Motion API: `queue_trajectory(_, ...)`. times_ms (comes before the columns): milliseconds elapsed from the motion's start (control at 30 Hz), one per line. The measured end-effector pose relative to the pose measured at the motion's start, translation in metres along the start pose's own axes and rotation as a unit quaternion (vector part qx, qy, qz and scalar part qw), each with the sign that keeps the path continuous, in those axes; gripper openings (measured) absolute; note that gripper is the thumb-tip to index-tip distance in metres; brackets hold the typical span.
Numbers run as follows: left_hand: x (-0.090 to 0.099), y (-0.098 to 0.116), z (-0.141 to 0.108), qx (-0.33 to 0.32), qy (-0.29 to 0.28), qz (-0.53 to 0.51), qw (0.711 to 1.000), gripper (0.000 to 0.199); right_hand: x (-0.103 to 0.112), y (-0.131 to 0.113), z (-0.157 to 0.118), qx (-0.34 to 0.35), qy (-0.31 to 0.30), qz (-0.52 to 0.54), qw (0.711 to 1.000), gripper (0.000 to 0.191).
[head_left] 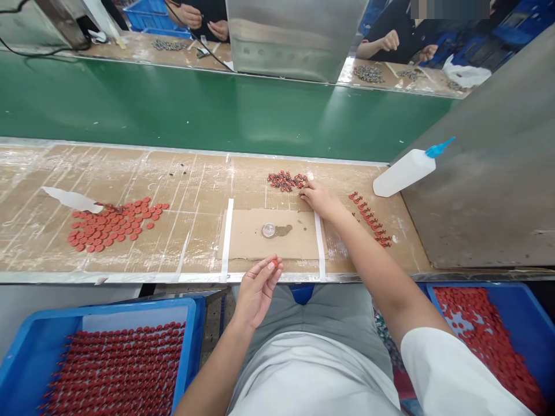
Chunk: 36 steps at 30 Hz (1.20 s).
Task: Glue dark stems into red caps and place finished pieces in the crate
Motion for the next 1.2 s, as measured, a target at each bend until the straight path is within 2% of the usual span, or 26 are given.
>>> queue_trajectory(233, -0.001, 0.001, 0.0, 0.003, -0.004, -0.005, 1.0, 0.027, -0.002, -0.008, 0.005, 0.003, -0.042, -0.049, 0.998, 0.031)
queue_trajectory(333, -0.001, 0.001, -0.001, 0.001, -0.006, -0.013, 1.0, 0.028, 0.001, -0.007, 0.006, -0.023, -0.026, 0.006, 0.999, 0.03)
queue_trajectory(433, 0.0, 0.001, -0.002, -0.001, -0.006, -0.027, 1.0, 0.029, 0.009, -0.012, 0.0, -0.062, 0.033, 0.151, 0.986, 0.025)
queue_trajectory(500, 0.002, 0.001, -0.002, -0.001, -0.006, -0.037, 0.999, 0.028, 0.014, -0.02, -0.011, -0.097, 0.102, 0.306, 0.942, 0.026)
queue_trajectory(567, 0.003, 0.001, -0.002, -0.001, -0.004, -0.044, 0.999, 0.028, 0.015, -0.032, -0.026, -0.135, 0.166, 0.457, 0.864, 0.032)
queue_trajectory(633, 0.005, 0.001, -0.001, -0.003, -0.004, -0.045, 0.999, 0.028, 0.012, -0.05, -0.04, -0.157, 0.194, 0.55, 0.797, 0.033)
queue_trajectory(667, 0.005, 0.001, -0.001, -0.004, -0.007, -0.044, 0.999, 0.029, 0.01, -0.06, -0.045, -0.162, 0.198, 0.573, 0.778, 0.032)
queue_trajectory(733, 0.004, 0.002, -0.001, -0.003, -0.017, -0.04, 0.999, 0.029, 0.006, -0.078, -0.052, -0.165, 0.204, 0.588, 0.765, 0.03)
queue_trajectory(833, 0.003, 0.004, -0.002, -0.004, -0.025, -0.036, 0.999, 0.028, 0.006, -0.094, -0.057, -0.154, 0.222, 0.562, 0.782, 0.026)
queue_trajectory(1000, 0.006, 0.007, 0.0, -0.012, -0.021, -0.044, 0.999, 0.026, 0.017, -0.104, -0.059, -0.086, 0.259, 0.419, 0.866, 0.017)
queue_trajectory(1100, 0.007, 0.007, 0.001, -0.012, -0.019, -0.053, 0.998, 0.025, 0.016, -0.106, -0.058, -0.061, 0.251, 0.353, 0.899, 0.018)
queue_trajectory(1200, 0.006, 0.008, 0.003, -0.015, -0.019, -0.059, 0.998, 0.025, 0.011, -0.107, -0.057, -0.045, 0.233, 0.319, 0.918, 0.019)
Point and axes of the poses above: each hand's wrist, its own z-axis towards the middle knuckle, its own x-axis out of the back of the hand, y = z × x, the point moved 7 cm from there along z, towards the middle knuckle, and after that the axes turned 1 degree about -z, right-handed, at the moved point
